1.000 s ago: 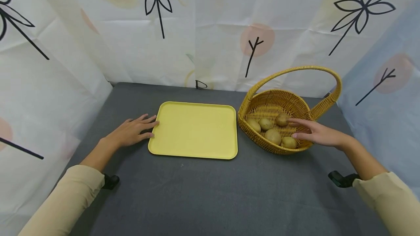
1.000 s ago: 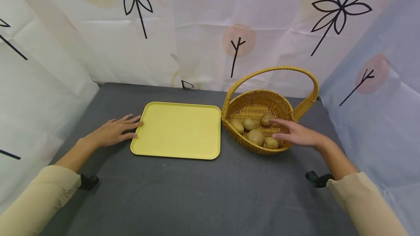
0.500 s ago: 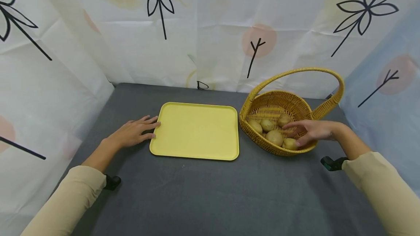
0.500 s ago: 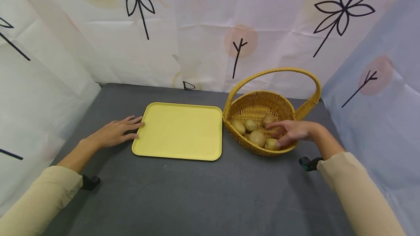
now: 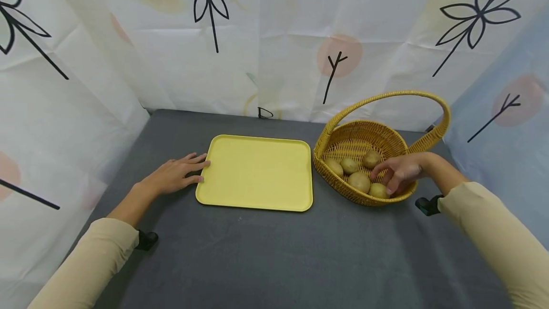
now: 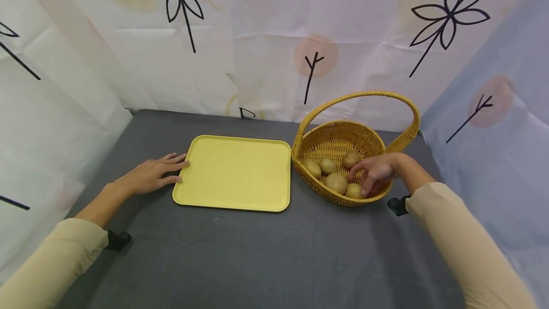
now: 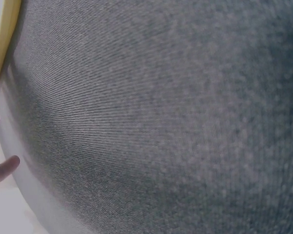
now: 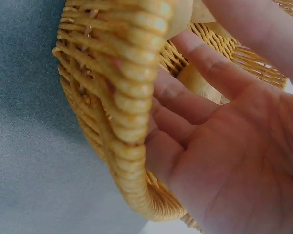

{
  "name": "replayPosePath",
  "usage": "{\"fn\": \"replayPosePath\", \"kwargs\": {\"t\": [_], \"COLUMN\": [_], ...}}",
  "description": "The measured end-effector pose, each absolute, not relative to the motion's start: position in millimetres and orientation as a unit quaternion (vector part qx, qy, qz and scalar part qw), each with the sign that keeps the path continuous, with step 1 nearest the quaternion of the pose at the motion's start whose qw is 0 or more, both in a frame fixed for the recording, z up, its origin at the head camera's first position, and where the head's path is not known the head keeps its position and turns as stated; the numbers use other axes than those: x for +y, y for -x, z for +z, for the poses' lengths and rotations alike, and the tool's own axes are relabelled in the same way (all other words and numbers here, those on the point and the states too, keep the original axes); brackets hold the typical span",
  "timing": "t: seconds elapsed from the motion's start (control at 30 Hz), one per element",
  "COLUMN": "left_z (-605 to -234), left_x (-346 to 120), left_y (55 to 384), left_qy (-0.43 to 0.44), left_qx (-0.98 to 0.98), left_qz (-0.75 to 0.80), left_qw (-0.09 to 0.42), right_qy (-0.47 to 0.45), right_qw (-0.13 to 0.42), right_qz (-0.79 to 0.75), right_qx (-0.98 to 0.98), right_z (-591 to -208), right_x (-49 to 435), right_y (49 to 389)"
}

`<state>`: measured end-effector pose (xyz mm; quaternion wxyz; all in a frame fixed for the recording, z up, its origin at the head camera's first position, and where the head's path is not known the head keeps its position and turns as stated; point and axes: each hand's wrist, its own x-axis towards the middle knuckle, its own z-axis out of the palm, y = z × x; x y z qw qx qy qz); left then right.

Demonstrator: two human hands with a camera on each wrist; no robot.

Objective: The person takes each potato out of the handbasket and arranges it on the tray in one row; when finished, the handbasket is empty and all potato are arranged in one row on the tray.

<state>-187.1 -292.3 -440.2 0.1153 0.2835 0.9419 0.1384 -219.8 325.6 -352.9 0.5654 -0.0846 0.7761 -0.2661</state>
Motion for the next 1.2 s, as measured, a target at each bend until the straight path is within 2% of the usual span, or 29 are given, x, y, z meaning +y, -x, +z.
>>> {"fn": "replayPosePath", "kwargs": {"t": [0.5,0.97,1.2], "left_z": [-443.6,-447.0,-446.8], "left_x": [-291.7,-296.0,-296.2], "left_y": [190.0,191.1,192.2], "left_qy": [-0.298,-0.292,-0.297], "left_qx": [0.939,0.937,0.936], "left_qz": [0.141,0.156,0.156], "left_qw": [0.102,0.106,0.105], "right_qy": [0.114,0.117,0.160], "right_qw": [0.604,0.561,0.550], "right_qz": [-0.244,-0.262,-0.283], "right_qx": [0.750,0.777,0.769], "right_z": [-355.8,-352.5,-347.1], "right_x": [322.5,330.7,330.5], "right_y": [228.0,219.2,216.0]}}
